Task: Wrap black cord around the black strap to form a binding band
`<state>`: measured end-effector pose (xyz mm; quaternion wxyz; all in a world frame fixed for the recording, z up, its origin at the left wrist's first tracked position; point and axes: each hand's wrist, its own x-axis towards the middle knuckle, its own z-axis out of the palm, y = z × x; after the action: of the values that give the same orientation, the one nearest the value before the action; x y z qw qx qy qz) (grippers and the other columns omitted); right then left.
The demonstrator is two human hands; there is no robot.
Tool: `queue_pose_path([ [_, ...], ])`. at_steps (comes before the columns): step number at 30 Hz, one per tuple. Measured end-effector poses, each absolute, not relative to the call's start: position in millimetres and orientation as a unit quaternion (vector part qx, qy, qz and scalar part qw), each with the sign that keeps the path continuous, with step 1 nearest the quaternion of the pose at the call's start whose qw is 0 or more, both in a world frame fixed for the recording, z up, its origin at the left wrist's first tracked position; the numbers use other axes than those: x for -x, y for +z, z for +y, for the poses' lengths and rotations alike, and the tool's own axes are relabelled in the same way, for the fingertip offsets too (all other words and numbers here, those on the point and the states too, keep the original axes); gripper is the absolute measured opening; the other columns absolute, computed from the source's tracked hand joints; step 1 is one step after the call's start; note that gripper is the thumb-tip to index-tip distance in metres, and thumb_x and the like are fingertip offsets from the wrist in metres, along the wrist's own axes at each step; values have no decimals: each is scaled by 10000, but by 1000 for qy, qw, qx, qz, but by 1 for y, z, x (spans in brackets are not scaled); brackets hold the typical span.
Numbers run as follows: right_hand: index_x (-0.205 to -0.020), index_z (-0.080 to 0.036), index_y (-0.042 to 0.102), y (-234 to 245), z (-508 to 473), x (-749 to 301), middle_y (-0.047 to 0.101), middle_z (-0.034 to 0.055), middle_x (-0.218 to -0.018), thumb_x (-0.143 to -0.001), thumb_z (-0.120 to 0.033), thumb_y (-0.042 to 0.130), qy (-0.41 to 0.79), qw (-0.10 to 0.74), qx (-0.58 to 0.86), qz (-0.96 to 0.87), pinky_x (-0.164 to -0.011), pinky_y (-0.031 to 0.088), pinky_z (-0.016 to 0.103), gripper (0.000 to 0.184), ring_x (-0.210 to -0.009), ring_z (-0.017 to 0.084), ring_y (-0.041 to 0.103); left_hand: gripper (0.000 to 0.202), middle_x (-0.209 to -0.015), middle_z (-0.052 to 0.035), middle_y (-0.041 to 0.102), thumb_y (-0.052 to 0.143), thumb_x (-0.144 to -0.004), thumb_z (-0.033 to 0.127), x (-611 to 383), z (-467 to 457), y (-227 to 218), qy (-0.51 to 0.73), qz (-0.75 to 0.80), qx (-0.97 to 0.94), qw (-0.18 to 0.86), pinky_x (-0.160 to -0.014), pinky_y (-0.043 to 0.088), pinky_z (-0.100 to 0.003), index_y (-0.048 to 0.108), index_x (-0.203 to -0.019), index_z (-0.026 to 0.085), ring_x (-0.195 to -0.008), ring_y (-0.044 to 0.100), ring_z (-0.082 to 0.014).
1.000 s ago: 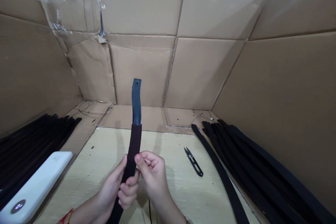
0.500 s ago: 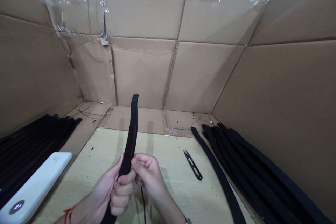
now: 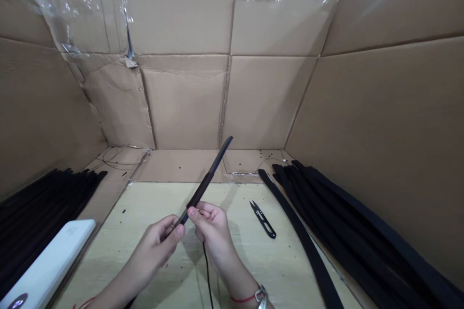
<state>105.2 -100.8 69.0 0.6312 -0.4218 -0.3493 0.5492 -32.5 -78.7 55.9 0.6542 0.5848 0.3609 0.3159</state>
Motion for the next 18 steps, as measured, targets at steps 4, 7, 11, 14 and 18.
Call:
queue_pose_path([
  [4, -895, -68, 641, 73, -105, -102, 295, -81, -520, -691, -519, 812, 580, 595, 403, -383, -423, 54, 174, 524, -438, 0, 110, 633, -406, 87, 327, 557, -706, 807, 31, -81, 58, 295, 312, -521, 738, -342, 138, -197, 454, -705, 183, -335, 226, -46],
  [7, -828, -90, 603, 77, -110, -99, 233, -101, -465, -731, -514, 783, 602, 582, 383, -390, -424, 54, 175, 471, -427, 7, 88, 608, -357, 101, 280, 624, -695, 767, 34, -81, 58, 237, 173, -375, 880, -305, 94, -187, 417, -676, 196, -289, 165, -40],
  [11, -730, -112, 543, 76, -114, -97, 338, -63, -425, -752, -574, 740, 585, 556, 399, -436, -425, 77, 186, 503, -397, 19, 184, 641, -293, 105, 201, 706, -699, 671, 42, -77, 54, 90, 31, -230, 969, -264, 39, -176, 261, -602, 220, -236, 90, -37],
  [14, -711, -99, 559, 73, -112, -98, 428, -15, -487, -747, -626, 714, 524, 553, 438, -477, -427, 111, 195, 551, -422, 33, 268, 646, -302, 100, 216, 660, -692, 732, 41, -76, 50, 72, 74, -235, 966, -261, 94, -169, 281, -593, 218, -236, 109, -39],
  [18, -645, -113, 504, 74, -107, -105, 281, -58, -508, -736, -593, 737, 451, 613, 472, -447, -421, 78, 201, 541, -445, 22, 174, 712, -493, 20, 509, 598, -622, 845, 32, -76, 50, 244, 325, -446, 797, -381, 331, -171, 517, -771, 153, -386, 446, -75],
])
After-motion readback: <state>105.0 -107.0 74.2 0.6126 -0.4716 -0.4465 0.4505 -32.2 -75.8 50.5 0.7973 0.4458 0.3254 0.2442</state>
